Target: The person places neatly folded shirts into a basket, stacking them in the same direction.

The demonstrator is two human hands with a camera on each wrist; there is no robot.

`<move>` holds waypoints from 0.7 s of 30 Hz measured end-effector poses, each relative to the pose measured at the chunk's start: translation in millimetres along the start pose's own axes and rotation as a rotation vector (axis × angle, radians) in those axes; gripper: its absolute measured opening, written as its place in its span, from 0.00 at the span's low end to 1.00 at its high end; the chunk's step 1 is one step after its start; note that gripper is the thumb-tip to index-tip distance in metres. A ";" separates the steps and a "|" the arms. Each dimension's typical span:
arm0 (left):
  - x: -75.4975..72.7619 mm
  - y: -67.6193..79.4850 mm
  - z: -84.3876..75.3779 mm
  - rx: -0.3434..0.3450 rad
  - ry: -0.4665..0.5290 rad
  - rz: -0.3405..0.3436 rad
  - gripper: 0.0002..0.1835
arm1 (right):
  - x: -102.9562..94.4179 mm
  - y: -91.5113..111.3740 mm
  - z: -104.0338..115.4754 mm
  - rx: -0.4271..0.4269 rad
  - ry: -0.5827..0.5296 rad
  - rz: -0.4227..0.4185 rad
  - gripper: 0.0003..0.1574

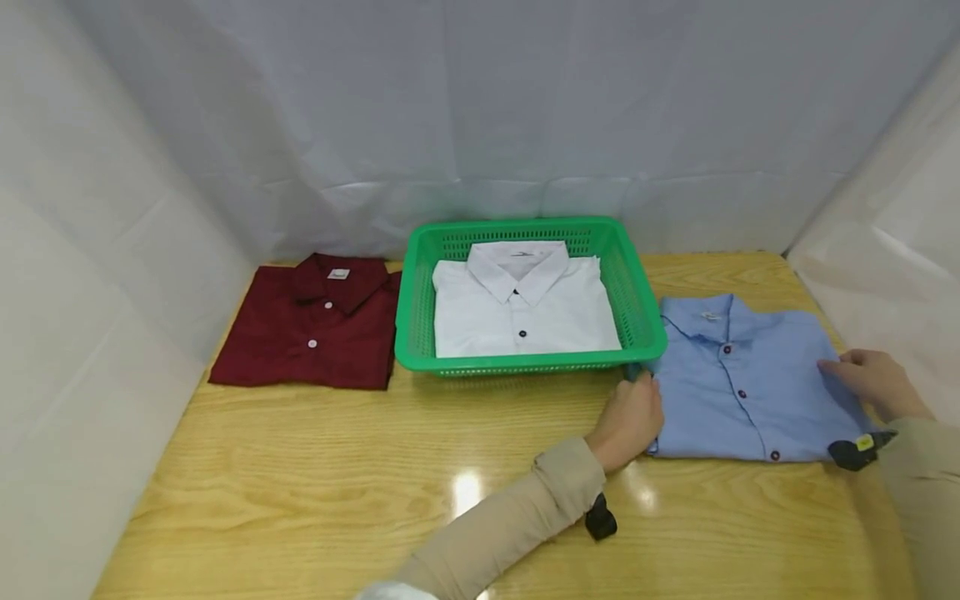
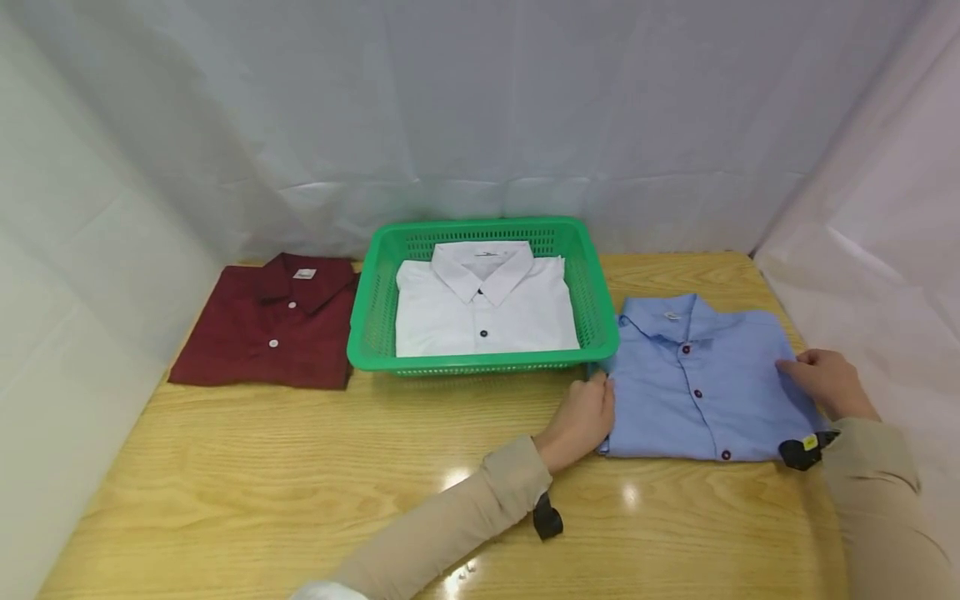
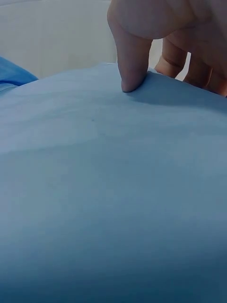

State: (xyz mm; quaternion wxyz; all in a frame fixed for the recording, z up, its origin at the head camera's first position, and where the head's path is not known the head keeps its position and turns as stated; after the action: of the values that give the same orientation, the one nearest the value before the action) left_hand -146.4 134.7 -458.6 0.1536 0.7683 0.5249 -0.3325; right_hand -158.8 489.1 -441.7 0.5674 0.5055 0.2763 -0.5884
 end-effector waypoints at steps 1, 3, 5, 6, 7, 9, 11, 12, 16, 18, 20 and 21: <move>-0.3 0.8 -0.3 -0.019 -0.022 0.004 0.13 | -0.1 -0.2 -0.5 0.005 0.001 0.003 0.26; -1.4 3.3 -1.2 -0.061 -0.092 0.017 0.15 | 0.0 -1.1 -1.4 0.014 -0.004 0.010 0.30; -3.6 5.7 -2.2 -0.103 -0.142 0.026 0.23 | 0.2 -2.1 -1.4 0.035 0.004 0.016 0.38; -5.0 6.8 -2.7 -0.121 -0.169 0.031 0.27 | 0.1 -2.5 -1.2 0.046 0.009 0.020 0.41; -6.4 7.5 -3.0 -0.135 -0.182 0.040 0.30 | 0.1 -3.0 -1.1 0.055 0.016 0.027 0.45; -9.2 7.6 -3.8 -0.126 -0.221 0.066 0.28 | -0.1 -4.2 -0.3 0.071 0.035 0.045 0.49; -11.2 6.6 -4.4 -0.108 -0.236 0.096 0.24 | -0.4 -4.9 1.1 0.071 0.061 0.066 0.50; -11.8 5.8 -4.7 -0.097 -0.241 0.116 0.22 | -1.0 -5.2 1.6 0.065 0.065 0.079 0.50; -12.6 3.8 -5.9 -0.125 -0.141 0.197 0.22 | -1.8 -4.0 2.5 0.044 0.078 0.146 0.51; -12.7 4.8 -6.4 -0.155 -0.028 0.241 0.23 | -1.8 -2.5 0.8 0.042 0.063 0.191 0.54; -13.4 7.5 -7.1 -0.169 0.087 0.267 0.21 | -1.1 -1.6 -1.9 0.049 0.052 0.228 0.55; -13.7 8.8 -7.2 -0.155 0.140 0.275 0.21 | -0.9 -1.3 -3.7 0.053 0.045 0.248 0.55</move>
State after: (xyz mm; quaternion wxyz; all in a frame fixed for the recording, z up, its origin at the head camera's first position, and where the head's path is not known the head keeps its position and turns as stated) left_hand -139.0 125.7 -445.1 0.2197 0.8400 0.4484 -0.2125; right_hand -159.1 493.1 -442.5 0.6159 0.5636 0.2089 -0.5094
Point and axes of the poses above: each hand's wrist, its own y-axis away from the middle knuckle, its own x-axis out of the palm, z = x × y, the point moved 2 cm from there along -y, towards the middle knuckle, and after that the axes turned 8 degrees about y, right-handed, at the moved point
